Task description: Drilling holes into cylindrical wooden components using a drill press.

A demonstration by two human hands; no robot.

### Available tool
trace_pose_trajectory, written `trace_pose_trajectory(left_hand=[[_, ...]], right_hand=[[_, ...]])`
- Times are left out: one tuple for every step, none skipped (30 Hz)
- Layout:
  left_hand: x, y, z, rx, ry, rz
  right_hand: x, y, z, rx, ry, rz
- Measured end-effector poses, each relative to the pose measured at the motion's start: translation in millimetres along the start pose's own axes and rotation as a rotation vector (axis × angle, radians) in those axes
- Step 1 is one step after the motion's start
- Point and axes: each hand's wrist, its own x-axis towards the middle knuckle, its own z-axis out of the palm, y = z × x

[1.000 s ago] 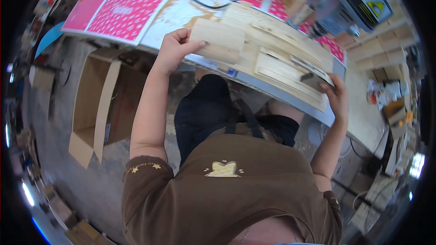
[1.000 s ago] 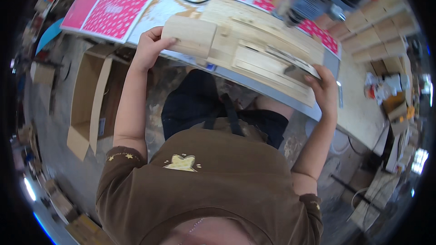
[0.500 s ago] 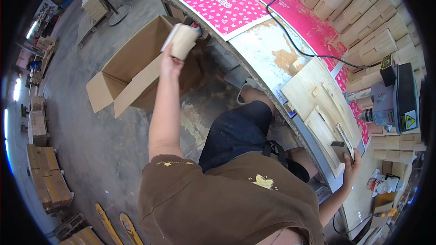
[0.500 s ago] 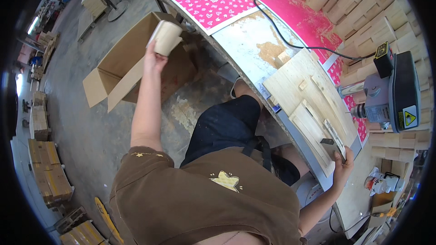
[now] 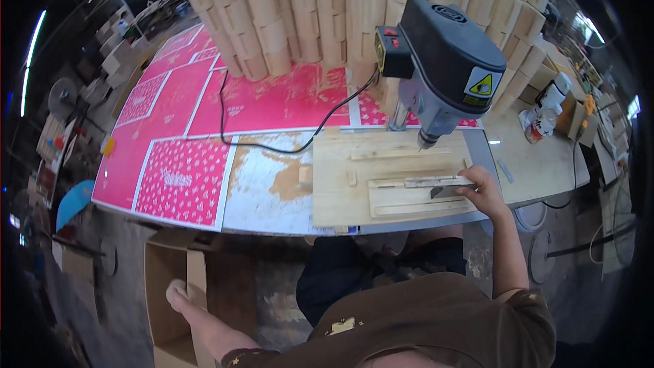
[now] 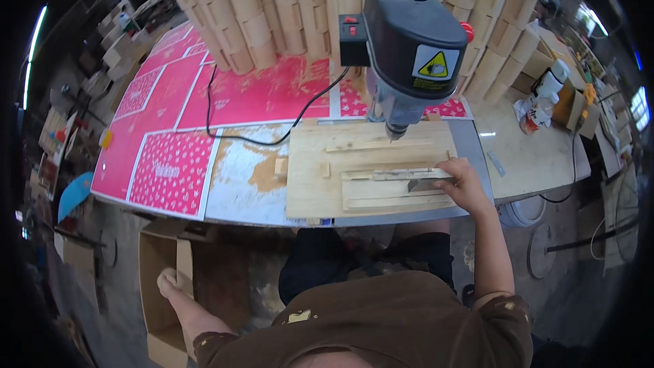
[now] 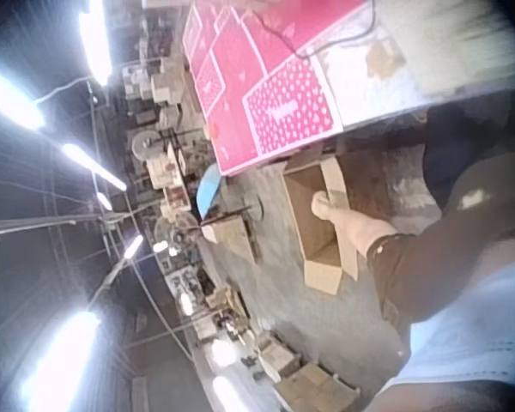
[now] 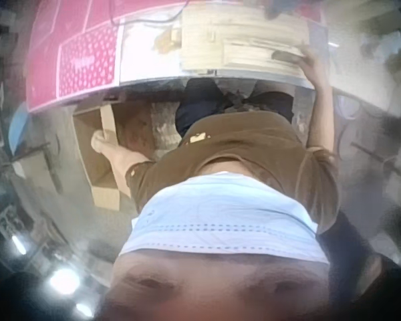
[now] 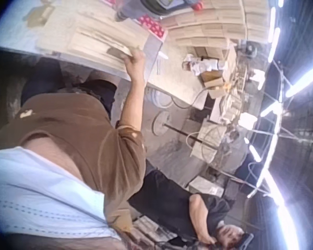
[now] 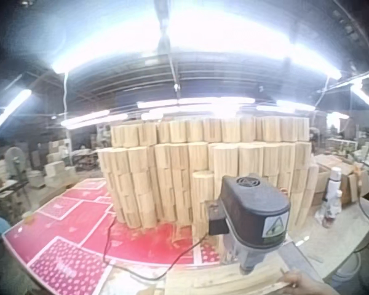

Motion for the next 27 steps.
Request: trace_pose_trajectory(left_hand=[[-15, 3, 12, 0.130, -0.037, 0.037], [-37, 7, 19, 0.243, -0.049, 0.077], [-64, 13, 34, 0.265, -0.095, 0.187], [-92, 23, 62, 0.303, -0.105, 0.164], [-126, 32, 85, 0.335, -0.088, 0.442], [-162, 44, 109, 0.387, -0.045, 0.654], [-200, 57, 136, 0.214, -0.143, 0.777], [-241, 68, 165, 0.041, -0.238, 0.850], [-283, 79, 192, 0.028, -0.212, 0.976], [-324, 95, 222, -0.090, -0.351, 1.030], [-370, 98, 248, -0.327, -0.501, 1.132], [-415, 103, 275, -0.440, -0.659, 1.143], [-458, 105, 298, -0.415, -0.842, 1.172], [-501, 108, 324, -0.468, -1.164, 1.023], [-545, 106, 350, -0.426, -1.156, 1.196], [-584, 101, 370, -0.442, -1.384, 1.075], [-617, 100, 391, -0.266, -1.478, 1.094], [-645, 99, 412, -0.024, -1.548, 1.096], [-671, 92, 429, 0.021, -1.588, 1.083], [-693, 83, 445, 0.084, -1.601, 1.064], [-712, 77, 461, 0.057, -1.611, 1.064], [-726, 73, 474, 0.060, -1.744, 0.919], [-734, 69, 484, 0.132, -1.863, 0.734], [-736, 65, 489, 0.056, -1.864, 0.764], [-739, 62, 492, 0.060, -1.912, 0.707], [-740, 61, 493, 0.067, -1.951, 0.639], [-740, 61, 491, 0.066, -1.956, 0.652]], right_hand=[[0, -3, 0, 0.006, -0.019, -0.003], [1, -5, 0, 0.002, -0.010, 0.003], [2, -6, 0, 0.006, -0.005, 0.009], [3, -8, 0, 0.011, 0.000, 0.015], [3, -9, 0, 0.002, -0.003, 0.028], [3, -9, 1, -0.001, 0.000, 0.033], [3, -9, 0, -0.005, 0.008, 0.031], [2, -9, 1, -0.006, 0.004, 0.026], [2, -9, 1, -0.001, 0.002, 0.032], [2, -9, 2, -0.007, 0.011, 0.037], [2, -9, 2, -0.006, 0.017, 0.019], [2, -8, 2, -0.006, 0.025, 0.000], [2, -8, 2, 0.022, 0.030, 0.007], [3, -8, 2, 0.013, 0.038, 0.009], [3, -9, 2, 0.015, 0.036, 0.007], [4, -9, 2, 0.026, 0.033, -0.010], [4, -9, 2, 0.020, 0.039, -0.021], [5, -9, 2, 0.006, 0.043, -0.011], [5, -10, 1, -0.007, 0.040, -0.024], [6, -10, 1, -0.011, 0.037, -0.047], [6, -10, 1, -0.021, 0.033, -0.039], [7, -9, 1, -0.039, 0.013, -0.015], [7, -9, 1, -0.049, 0.024, -0.034], [7, -8, 1, -0.052, 0.043, -0.082], [7, -8, 2, -0.039, 0.055, -0.086], [7, -7, 1, -0.037, 0.052, -0.078], [6, -7, 2, -0.036, 0.051, -0.075]])
